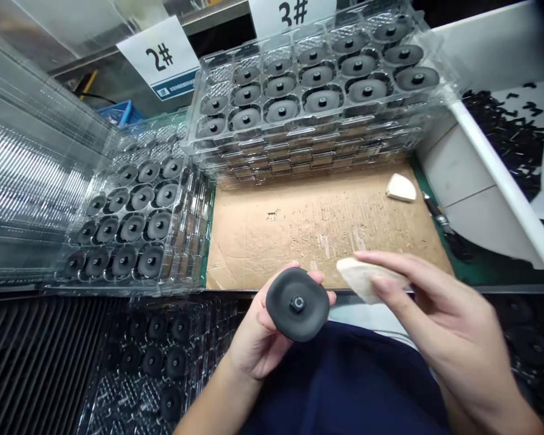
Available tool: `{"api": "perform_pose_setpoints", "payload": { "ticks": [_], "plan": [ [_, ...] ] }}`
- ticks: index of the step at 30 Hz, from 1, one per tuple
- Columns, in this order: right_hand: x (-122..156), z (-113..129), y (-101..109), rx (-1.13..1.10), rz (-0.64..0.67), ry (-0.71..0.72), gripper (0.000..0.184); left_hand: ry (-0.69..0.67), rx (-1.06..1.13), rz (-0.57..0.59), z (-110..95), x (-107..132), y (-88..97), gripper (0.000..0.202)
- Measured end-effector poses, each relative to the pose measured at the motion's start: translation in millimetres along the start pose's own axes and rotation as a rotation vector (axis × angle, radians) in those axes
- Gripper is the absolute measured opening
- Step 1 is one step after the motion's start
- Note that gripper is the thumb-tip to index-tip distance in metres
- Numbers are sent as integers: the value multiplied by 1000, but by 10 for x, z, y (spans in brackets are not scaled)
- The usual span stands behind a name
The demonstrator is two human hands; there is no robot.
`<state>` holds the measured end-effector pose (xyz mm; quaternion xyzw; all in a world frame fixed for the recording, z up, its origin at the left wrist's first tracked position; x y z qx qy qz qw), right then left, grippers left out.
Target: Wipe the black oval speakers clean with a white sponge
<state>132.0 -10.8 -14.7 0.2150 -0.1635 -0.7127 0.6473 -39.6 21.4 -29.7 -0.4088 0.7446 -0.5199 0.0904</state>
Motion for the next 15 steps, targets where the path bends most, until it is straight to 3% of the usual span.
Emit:
{"api": "perform_pose_setpoints", "payload": {
  "ticks": [2, 4, 7, 9, 13, 15],
  "plan": [
    [-84, 245, 20, 20, -48, 261, 30, -3, -64, -70, 21, 20, 24, 52],
    [-143, 388, -30, 52, 29, 418, 30, -17, -148, -174, 32, 59, 103, 53],
    [-208, 399, -116, 133, 243, 324, 26, -65, -204, -255, 26, 112, 219, 65],
    [-219, 390, -154, 167, 289, 306, 25, -91, -208, -238, 20, 117, 221, 71],
    [-119, 459, -213, 148, -64, 390, 24, -130, -242, -166, -5, 52, 80, 64],
    [-21, 481, -248, 171, -115, 371, 26, -185, -224, -147, -31, 16, 33, 61]
  ]
}}
Point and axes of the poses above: each hand's wrist, its own x-axis away from the middle knuckle, its own y-axis out of the back of the hand, z = x × y, the point moved 2 cm from there along -x, towards the middle knuckle, and after that the axes turned 7 degrees about z, right-handed, at the moved point
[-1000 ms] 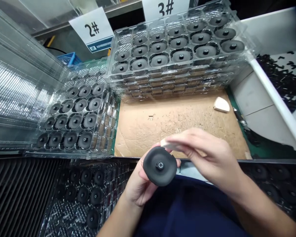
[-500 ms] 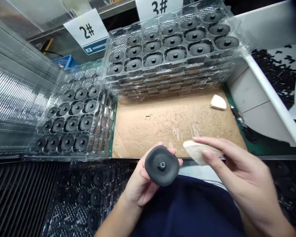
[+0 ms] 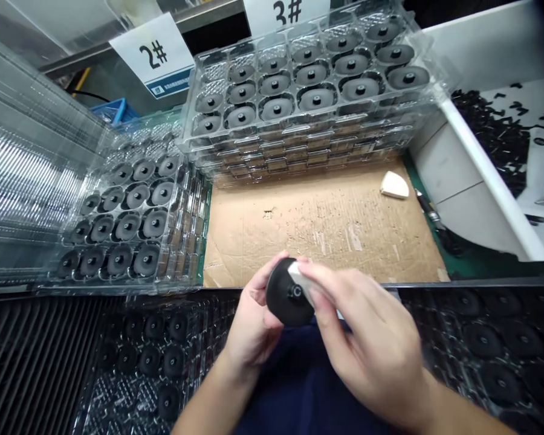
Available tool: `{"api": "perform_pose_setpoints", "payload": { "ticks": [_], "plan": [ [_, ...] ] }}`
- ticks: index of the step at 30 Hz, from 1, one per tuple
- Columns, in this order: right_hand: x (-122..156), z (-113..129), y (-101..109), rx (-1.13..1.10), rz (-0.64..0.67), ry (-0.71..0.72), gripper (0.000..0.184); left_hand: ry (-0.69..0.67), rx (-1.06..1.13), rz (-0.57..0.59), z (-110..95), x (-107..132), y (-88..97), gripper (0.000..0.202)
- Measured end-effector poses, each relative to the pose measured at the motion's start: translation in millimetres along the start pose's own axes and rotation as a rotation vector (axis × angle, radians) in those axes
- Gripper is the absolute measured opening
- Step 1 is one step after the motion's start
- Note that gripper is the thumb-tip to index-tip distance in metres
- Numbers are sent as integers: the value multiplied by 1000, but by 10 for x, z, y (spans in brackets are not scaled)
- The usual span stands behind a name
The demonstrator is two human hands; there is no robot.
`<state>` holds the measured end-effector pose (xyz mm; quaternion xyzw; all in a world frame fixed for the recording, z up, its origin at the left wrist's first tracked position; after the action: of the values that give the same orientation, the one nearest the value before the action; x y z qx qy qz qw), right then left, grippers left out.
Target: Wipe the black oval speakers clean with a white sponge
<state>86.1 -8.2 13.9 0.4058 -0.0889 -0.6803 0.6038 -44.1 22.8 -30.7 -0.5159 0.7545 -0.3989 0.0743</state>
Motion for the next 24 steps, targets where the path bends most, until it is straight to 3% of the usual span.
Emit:
{"api": "perform_pose_setpoints", "payload": {
  "ticks": [2, 5, 7, 10, 12, 15, 17, 20, 22, 24],
  "plan": [
    [77, 6, -4, -84, 97, -49, 26, -12, 57, 20, -4, -26, -6, 57],
    [136, -142, -5, -495, 220, -285, 21, 12, 146, 58, 25, -44, 7, 51],
    [156, -307, -23, -774, 105, -518, 17, -1, 182, 78, 34, -43, 4, 50],
    [216, -524, -88, -969, -172, -779, 18, -30, 208, 112, 11, -27, -10, 51],
    [277, -617, -155, -1012, -183, -894, 24, -37, 220, 127, -16, -13, -6, 51],
    [362, -704, -214, -1010, -91, -988, 30, -43, 227, 133, -44, 1, 21, 50],
    [372, -707, -187, -947, -66, -962, 29, -40, 228, 138, -44, 5, 34, 51],
    [269, -557, -61, -715, -107, -788, 28, -39, 223, 144, -29, 9, 27, 50],
    [137, -343, 15, -482, -135, -602, 30, -38, 208, 122, -18, 15, 14, 48],
    [-9, -88, 28, -264, -87, -329, 32, -25, 184, 68, -15, 27, 17, 49]
  ]
}}
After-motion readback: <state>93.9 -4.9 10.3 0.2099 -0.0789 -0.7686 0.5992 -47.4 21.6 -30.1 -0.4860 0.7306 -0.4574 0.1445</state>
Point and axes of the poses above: each hand's wrist, its own x-axis away from the middle knuckle, its own y-axis out of the back of the hand, z = x × y, the point moved 2 cm from there along -x, towards the middle knuckle, and after that the axes turned 7 degrees about z, right-handed, at the moved point
